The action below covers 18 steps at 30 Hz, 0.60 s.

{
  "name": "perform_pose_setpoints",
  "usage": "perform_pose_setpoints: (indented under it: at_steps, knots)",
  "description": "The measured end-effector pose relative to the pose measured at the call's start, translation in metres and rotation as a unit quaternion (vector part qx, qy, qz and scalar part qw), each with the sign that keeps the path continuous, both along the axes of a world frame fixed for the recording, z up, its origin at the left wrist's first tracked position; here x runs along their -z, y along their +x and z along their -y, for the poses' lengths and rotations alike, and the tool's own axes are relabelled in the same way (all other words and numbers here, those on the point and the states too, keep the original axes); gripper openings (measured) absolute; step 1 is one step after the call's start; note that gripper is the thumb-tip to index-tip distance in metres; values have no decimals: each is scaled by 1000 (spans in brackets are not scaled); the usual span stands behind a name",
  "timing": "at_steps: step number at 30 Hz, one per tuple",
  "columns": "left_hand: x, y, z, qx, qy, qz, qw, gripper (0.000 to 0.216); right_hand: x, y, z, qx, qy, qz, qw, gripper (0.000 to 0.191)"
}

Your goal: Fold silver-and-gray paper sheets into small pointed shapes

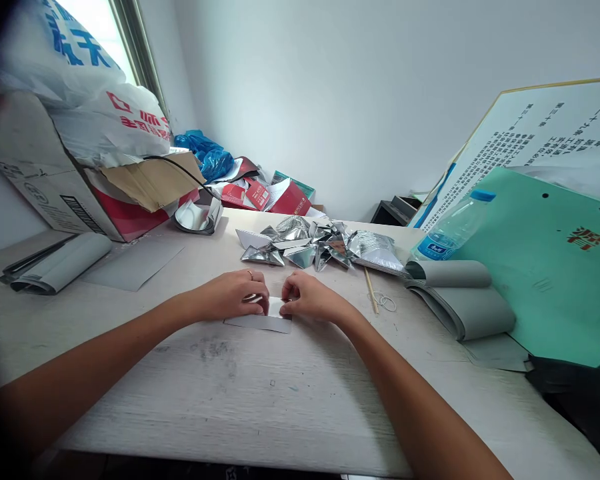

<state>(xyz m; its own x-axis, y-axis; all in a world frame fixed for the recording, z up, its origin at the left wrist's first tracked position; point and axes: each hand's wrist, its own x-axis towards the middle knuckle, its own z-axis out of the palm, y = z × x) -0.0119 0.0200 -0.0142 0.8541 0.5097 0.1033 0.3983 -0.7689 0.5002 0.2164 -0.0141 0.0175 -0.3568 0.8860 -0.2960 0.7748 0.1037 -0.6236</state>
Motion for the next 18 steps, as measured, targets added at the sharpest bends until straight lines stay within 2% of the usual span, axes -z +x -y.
perform_pose_setpoints:
  at_steps: [7,14,18]
  knots:
    - [-5,3,6,-122,-179,-36,976,26,-3,-4,4,-14,2,8,1000,20]
    - [1,3,2,-130,-207,-20,970,31,-3,-4,4,-16,-22,-12,1000,19]
    - [-2,4,0,-120,-235,-8,965,30,0,-2,2,-17,-30,-2,999,13]
